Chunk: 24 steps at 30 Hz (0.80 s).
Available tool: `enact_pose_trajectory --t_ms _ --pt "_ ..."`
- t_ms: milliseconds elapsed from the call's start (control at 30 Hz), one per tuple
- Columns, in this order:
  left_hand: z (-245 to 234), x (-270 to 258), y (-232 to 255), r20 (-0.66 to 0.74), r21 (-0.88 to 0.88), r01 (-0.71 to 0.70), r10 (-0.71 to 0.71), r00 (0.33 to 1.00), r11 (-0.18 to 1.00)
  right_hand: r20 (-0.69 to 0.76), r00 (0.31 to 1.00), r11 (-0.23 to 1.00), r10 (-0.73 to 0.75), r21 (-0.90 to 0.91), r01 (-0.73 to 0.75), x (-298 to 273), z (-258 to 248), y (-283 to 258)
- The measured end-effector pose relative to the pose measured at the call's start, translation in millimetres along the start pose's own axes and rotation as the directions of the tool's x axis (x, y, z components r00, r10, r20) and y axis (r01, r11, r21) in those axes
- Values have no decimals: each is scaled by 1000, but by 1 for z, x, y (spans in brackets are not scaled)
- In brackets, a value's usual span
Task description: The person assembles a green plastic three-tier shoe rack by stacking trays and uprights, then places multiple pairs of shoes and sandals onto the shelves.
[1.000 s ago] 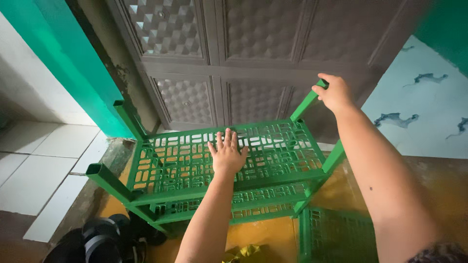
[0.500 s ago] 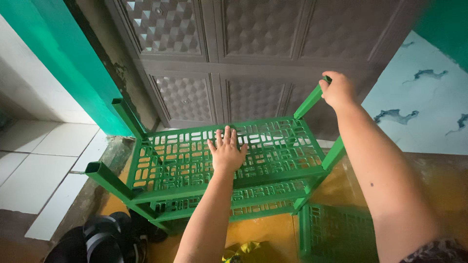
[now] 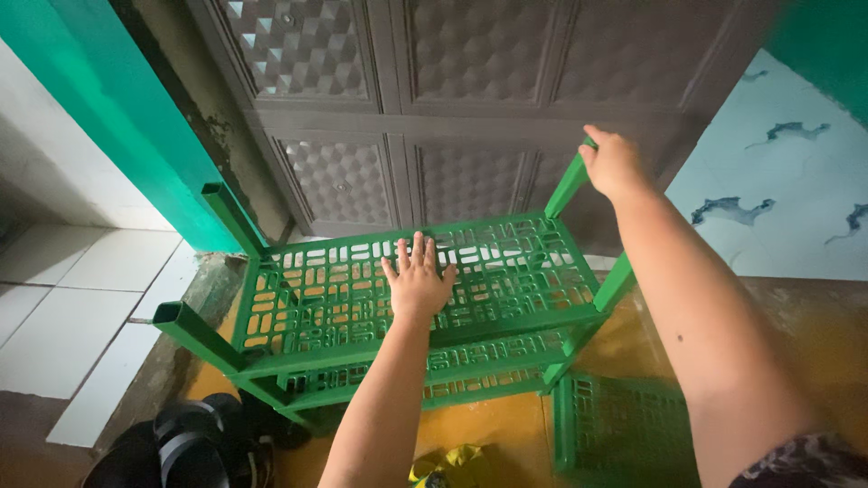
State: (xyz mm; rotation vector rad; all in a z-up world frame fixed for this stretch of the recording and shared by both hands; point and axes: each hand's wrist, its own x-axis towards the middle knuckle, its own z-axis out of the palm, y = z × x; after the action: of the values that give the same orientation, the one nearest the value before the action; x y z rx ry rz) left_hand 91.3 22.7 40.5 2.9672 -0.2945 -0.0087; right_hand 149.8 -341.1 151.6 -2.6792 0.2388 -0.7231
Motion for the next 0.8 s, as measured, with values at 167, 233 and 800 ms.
enact_pose_trajectory --t_ms 167,233,800 --pt "-11 -2 2 -8 -25 -5 5 1000 1000 17 1000 999 8 -54 -7 0 8 -1" --pt "-15 1 8 11 6 11 -11 1000 1000 -4 999 995 35 -91 -36 -4 3 0" --pt "49 138 196 -354 -736 -453 285 891 503 281 958 986 52 -168 -4 -3 -45 -17"
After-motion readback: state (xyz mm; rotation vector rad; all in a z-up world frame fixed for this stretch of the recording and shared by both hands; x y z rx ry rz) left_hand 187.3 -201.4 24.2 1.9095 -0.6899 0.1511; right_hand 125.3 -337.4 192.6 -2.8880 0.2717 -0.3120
